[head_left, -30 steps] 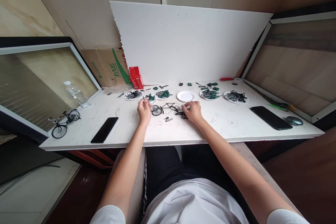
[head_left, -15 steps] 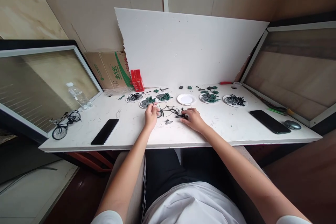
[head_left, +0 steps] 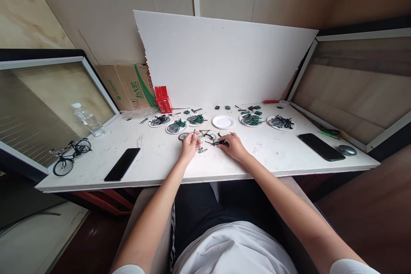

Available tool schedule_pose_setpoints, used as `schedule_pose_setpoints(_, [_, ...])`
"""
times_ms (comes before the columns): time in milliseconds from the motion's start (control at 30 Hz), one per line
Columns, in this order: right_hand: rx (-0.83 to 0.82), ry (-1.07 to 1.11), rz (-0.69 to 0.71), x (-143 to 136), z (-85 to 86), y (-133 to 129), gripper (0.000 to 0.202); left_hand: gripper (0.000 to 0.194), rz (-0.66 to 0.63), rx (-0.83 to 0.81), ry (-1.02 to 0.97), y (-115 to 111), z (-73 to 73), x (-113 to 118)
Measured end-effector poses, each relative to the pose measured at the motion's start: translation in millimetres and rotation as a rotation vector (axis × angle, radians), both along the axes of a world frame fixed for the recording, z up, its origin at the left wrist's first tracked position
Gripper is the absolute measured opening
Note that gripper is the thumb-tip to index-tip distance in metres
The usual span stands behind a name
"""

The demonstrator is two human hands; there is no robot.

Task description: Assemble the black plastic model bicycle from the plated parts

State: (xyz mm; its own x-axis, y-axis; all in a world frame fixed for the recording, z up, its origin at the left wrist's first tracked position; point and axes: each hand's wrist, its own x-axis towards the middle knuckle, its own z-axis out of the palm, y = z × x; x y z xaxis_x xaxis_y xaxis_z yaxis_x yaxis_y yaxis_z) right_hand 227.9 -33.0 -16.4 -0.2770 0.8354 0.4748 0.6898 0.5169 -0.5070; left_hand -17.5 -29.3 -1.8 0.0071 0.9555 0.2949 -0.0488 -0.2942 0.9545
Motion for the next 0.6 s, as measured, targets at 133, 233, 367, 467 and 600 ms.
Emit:
schedule_pose_setpoints(133, [-0.051, 0.086, -0.008, 0.4, 1.9, 0.6, 0.025, 0.052, 0.045, 0.050, 0.080, -0.5, -3.1, -2.7])
schedule_pose_setpoints(233, [-0.066, 0.180, -0.058, 1.3, 2.2, 2.2, 0.025, 0.050, 0.057, 0.093, 0.158, -3.2, -5.1, -0.6])
schedule_pose_setpoints(367, [-0.085, 0.346, -0.128, 3.4, 2.5, 4.7, 0.031, 0.043, 0.075, 0.132, 0.222, -7.0, -5.1, 2.5])
schedule_pose_setpoints(467, [-0.103, 0.503, -0.149, 5.1, 2.5, 6.5, 0.044, 0.039, 0.077, 0.147, 0.252, -9.2, -3.5, 2.8])
schedule_pose_setpoints(600, [-0.156, 0.687, -0.142, 6.4, 1.3, 10.1, 0.056, 0.036, 0.075, 0.151, 0.270, -11.3, -1.6, 2.4])
